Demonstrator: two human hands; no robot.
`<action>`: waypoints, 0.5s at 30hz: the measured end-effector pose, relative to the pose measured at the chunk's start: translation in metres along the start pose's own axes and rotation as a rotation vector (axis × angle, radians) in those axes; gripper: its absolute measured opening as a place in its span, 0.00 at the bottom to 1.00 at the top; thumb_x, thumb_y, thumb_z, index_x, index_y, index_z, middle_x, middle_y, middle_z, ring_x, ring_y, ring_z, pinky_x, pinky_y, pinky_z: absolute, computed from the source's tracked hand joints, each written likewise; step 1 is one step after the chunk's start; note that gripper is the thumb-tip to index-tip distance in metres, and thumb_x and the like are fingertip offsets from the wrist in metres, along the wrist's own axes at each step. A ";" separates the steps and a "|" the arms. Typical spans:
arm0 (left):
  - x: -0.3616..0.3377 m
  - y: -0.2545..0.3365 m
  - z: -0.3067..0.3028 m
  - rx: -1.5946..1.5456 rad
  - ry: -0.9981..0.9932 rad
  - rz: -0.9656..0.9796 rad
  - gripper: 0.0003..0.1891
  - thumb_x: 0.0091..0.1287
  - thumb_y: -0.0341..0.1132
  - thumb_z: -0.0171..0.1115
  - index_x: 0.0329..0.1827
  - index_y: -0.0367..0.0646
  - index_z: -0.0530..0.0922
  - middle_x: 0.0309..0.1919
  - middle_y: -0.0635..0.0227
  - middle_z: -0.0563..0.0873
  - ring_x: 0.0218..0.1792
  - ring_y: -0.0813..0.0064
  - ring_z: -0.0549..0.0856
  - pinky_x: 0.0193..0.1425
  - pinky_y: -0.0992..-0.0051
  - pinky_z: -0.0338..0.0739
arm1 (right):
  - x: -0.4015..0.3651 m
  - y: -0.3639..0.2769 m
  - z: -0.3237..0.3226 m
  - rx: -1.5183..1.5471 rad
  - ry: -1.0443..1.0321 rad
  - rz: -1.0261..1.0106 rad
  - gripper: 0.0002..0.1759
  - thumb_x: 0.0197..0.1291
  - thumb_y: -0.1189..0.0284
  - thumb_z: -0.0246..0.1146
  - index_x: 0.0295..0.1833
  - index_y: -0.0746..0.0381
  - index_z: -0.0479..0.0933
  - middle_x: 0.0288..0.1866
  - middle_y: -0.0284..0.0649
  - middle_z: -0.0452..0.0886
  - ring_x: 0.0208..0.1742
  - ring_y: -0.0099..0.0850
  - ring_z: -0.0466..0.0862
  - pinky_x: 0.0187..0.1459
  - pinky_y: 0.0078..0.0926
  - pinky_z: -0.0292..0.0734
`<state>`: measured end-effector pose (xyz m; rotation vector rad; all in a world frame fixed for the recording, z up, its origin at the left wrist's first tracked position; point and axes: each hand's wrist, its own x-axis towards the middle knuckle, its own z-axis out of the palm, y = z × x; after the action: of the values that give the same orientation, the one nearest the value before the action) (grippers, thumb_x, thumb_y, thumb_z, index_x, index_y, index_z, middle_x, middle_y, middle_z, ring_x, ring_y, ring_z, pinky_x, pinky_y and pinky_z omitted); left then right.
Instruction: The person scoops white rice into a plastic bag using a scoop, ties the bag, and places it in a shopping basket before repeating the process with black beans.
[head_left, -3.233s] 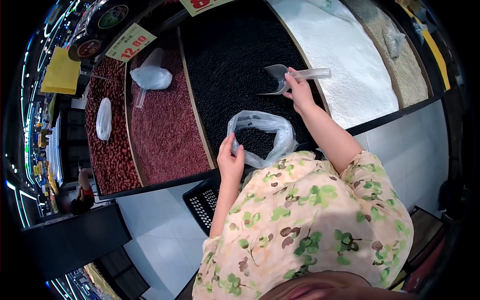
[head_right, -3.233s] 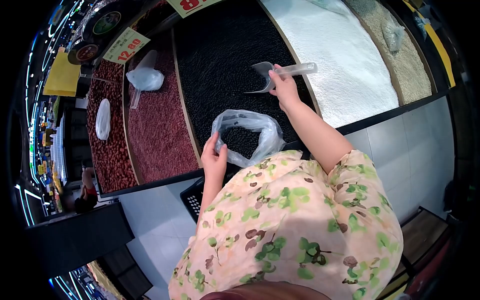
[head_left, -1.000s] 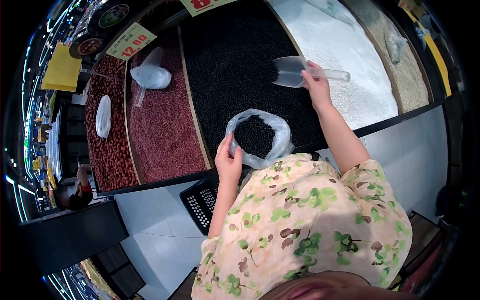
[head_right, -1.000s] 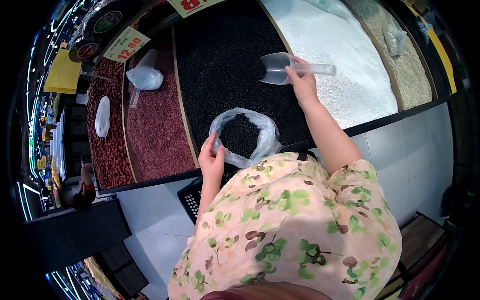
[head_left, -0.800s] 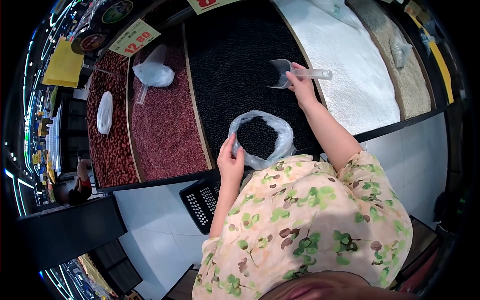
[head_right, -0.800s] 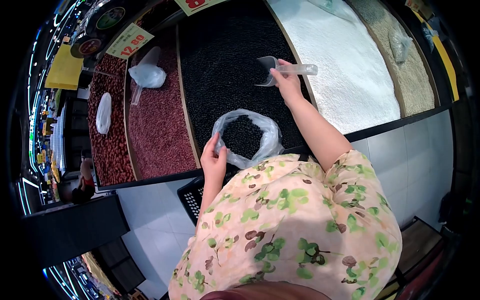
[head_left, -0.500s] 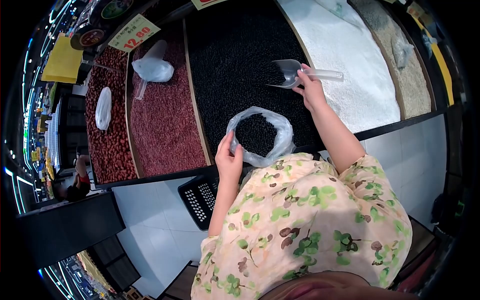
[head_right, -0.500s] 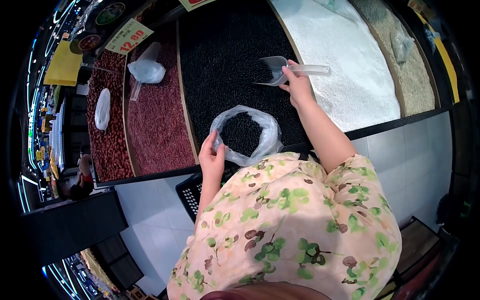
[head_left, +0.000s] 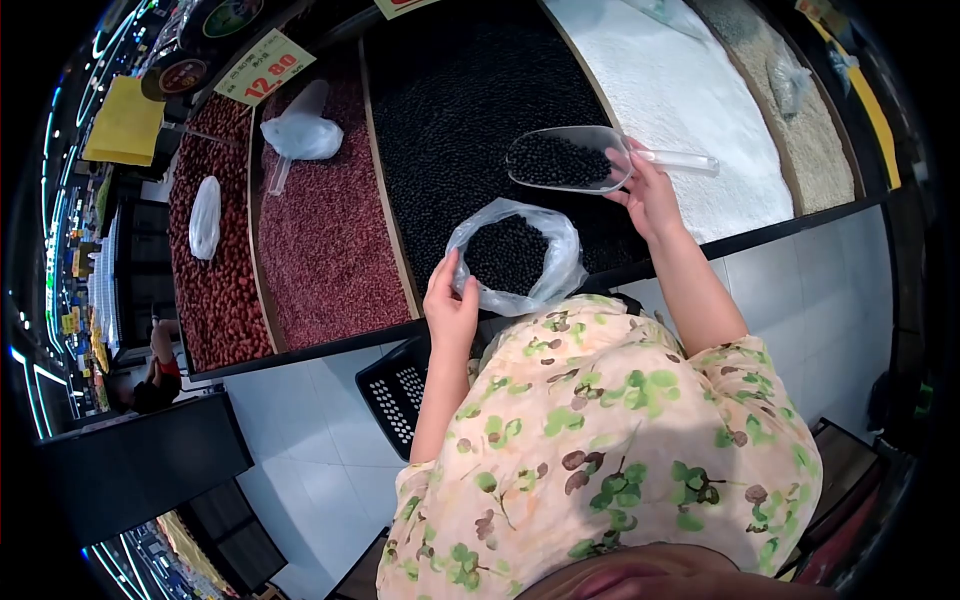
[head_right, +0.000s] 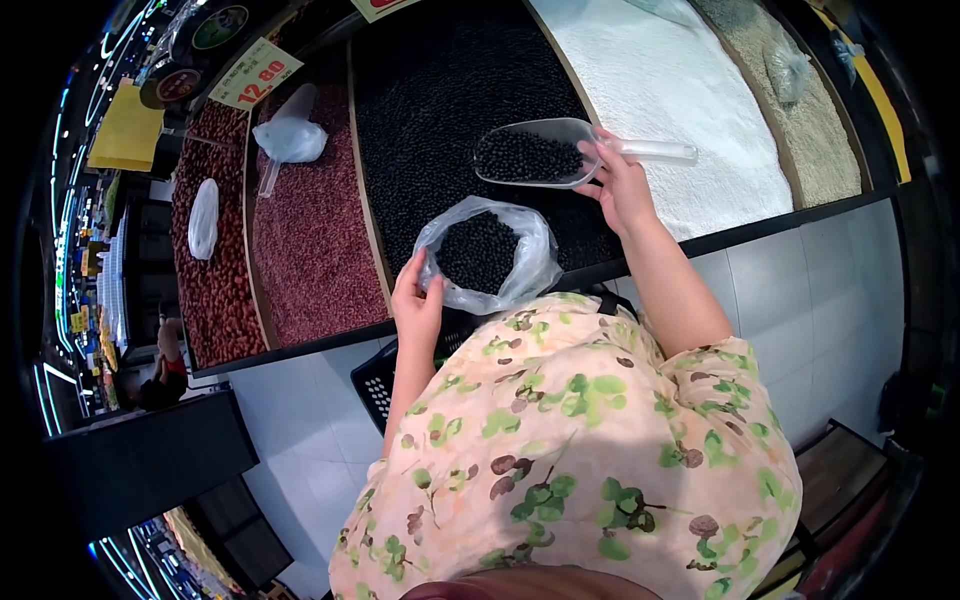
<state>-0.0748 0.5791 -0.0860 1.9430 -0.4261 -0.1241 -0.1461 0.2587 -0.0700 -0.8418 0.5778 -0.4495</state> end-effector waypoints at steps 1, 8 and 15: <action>-0.001 0.000 -0.001 -0.001 -0.001 0.005 0.24 0.60 0.25 0.61 0.62 0.40 0.74 0.57 0.62 0.79 0.33 0.83 0.78 0.34 0.83 0.73 | -0.005 -0.003 -0.001 -0.001 -0.017 0.010 0.24 0.66 0.66 0.54 0.67 0.59 0.65 0.55 0.42 0.77 0.47 0.27 0.78 0.40 0.32 0.82; -0.008 0.002 -0.007 0.003 -0.017 -0.019 0.25 0.60 0.26 0.61 0.63 0.41 0.74 0.57 0.62 0.79 0.31 0.84 0.77 0.34 0.83 0.73 | -0.038 -0.013 0.008 -0.162 -0.186 0.057 0.23 0.63 0.66 0.58 0.63 0.59 0.70 0.54 0.41 0.79 0.46 0.24 0.78 0.39 0.27 0.82; -0.012 0.005 -0.006 0.009 -0.015 0.026 0.26 0.59 0.25 0.62 0.64 0.42 0.73 0.57 0.62 0.78 0.32 0.83 0.78 0.35 0.83 0.74 | -0.069 -0.002 0.039 -0.490 -0.413 -0.029 0.24 0.57 0.71 0.66 0.61 0.60 0.73 0.50 0.34 0.78 0.50 0.22 0.76 0.45 0.22 0.75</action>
<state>-0.0851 0.5869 -0.0803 1.9459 -0.4620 -0.1202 -0.1740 0.3192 -0.0270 -1.3720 0.2902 -0.1465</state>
